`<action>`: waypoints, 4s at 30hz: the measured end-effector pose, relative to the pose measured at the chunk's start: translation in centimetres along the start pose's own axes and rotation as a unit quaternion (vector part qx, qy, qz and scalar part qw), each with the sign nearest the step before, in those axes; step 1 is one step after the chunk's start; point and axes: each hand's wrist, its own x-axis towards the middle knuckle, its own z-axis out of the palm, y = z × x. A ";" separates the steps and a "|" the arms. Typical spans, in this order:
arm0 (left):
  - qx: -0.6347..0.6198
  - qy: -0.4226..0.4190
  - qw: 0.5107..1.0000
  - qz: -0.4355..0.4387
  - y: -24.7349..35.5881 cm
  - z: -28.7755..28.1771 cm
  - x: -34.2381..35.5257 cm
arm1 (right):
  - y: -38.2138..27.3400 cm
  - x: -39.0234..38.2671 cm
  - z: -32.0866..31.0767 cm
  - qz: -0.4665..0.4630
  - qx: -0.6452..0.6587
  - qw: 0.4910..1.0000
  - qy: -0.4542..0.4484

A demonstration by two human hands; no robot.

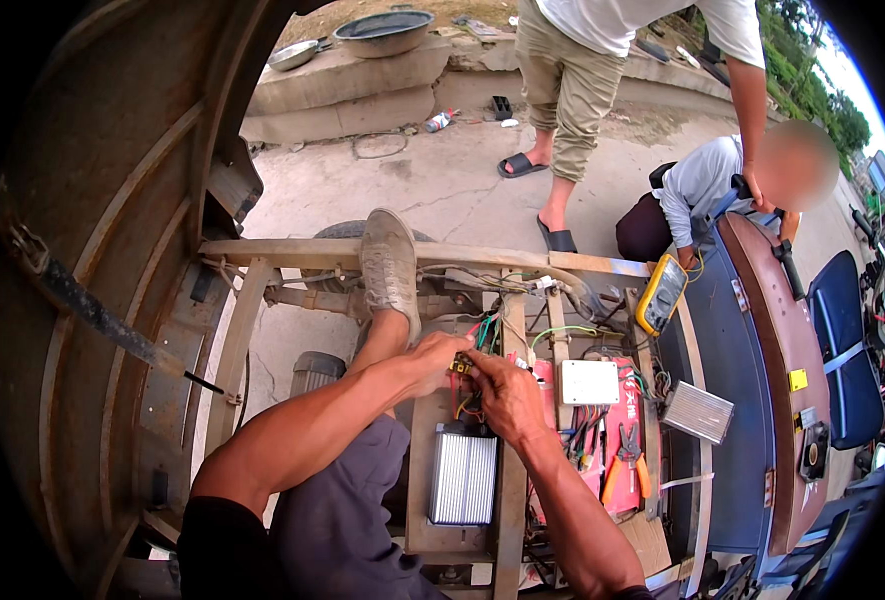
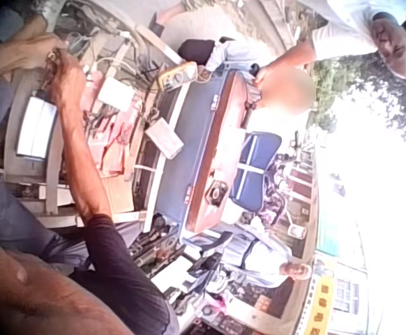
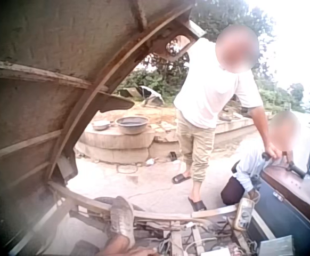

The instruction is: The person connects and organizes electrical wires within a vehicle chassis by hand, occasionally using a multimeter to check connections while receiving assistance from another person.

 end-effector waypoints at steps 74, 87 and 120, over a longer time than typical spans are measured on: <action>0.071 0.008 0.997 -0.018 0.8 -0.8 -0.5 | 0.6 -3.0 0.0 0.155 -0.196 0.964 0.091; 0.319 0.076 0.931 0.162 -0.7 -3.0 1.6 | -0.3 -7.6 -0.3 0.271 -0.042 0.952 0.138; 0.766 -0.023 0.455 0.454 0.1 3.0 -3.1 | 1.2 -11.1 0.9 0.066 -0.115 0.979 0.155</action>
